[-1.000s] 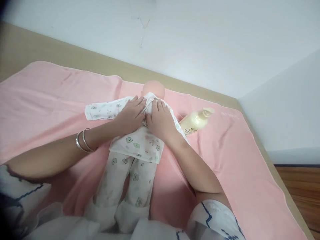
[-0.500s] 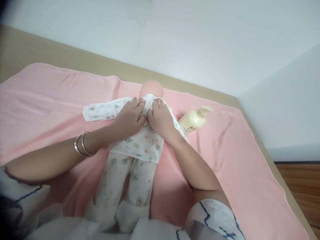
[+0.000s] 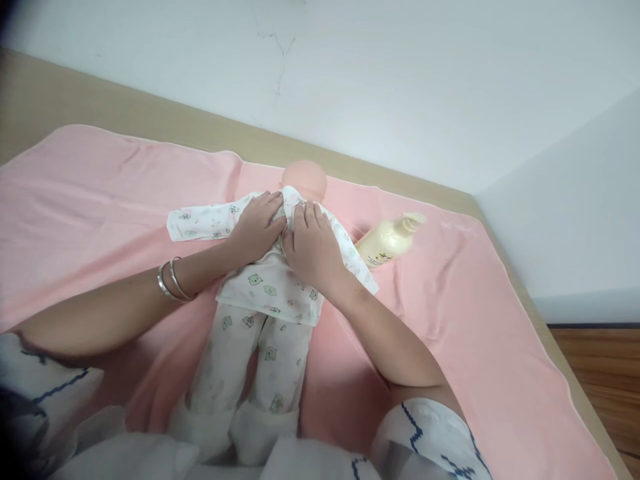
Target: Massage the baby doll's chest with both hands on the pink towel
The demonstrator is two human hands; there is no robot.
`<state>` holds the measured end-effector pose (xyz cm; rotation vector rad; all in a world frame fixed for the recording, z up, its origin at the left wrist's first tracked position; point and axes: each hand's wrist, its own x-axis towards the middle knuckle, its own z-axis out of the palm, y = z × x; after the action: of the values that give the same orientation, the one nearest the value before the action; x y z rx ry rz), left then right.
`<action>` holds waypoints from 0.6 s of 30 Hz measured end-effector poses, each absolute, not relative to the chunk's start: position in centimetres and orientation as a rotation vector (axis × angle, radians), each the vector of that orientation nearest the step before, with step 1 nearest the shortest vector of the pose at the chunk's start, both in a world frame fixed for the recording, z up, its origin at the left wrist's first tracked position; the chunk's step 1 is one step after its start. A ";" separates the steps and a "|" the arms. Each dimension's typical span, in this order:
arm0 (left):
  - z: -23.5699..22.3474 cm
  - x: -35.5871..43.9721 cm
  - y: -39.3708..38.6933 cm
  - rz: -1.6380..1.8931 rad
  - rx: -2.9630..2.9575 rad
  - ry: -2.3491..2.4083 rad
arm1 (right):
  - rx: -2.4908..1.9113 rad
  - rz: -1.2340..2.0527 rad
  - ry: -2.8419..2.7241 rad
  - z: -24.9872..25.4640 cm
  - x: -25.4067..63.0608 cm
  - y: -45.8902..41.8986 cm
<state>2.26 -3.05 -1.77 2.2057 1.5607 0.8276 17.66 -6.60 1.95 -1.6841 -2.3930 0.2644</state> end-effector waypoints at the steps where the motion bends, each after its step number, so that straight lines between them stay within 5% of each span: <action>1: -1.8 2.3 -3.2 0.841 2.196 1.568 | -1.669 0.295 -2.357 1.7 17.7 -6.3; 18: -1.3 2.4 -3.6 0.779 2.215 1.571 | -1.750 0.376 -2.204 0.8 17.6 -5.4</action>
<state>2.42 -3.64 -1.30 2.2145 1.5714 0.7794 17.60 -5.39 0.83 -1.7500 -2.2041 0.3762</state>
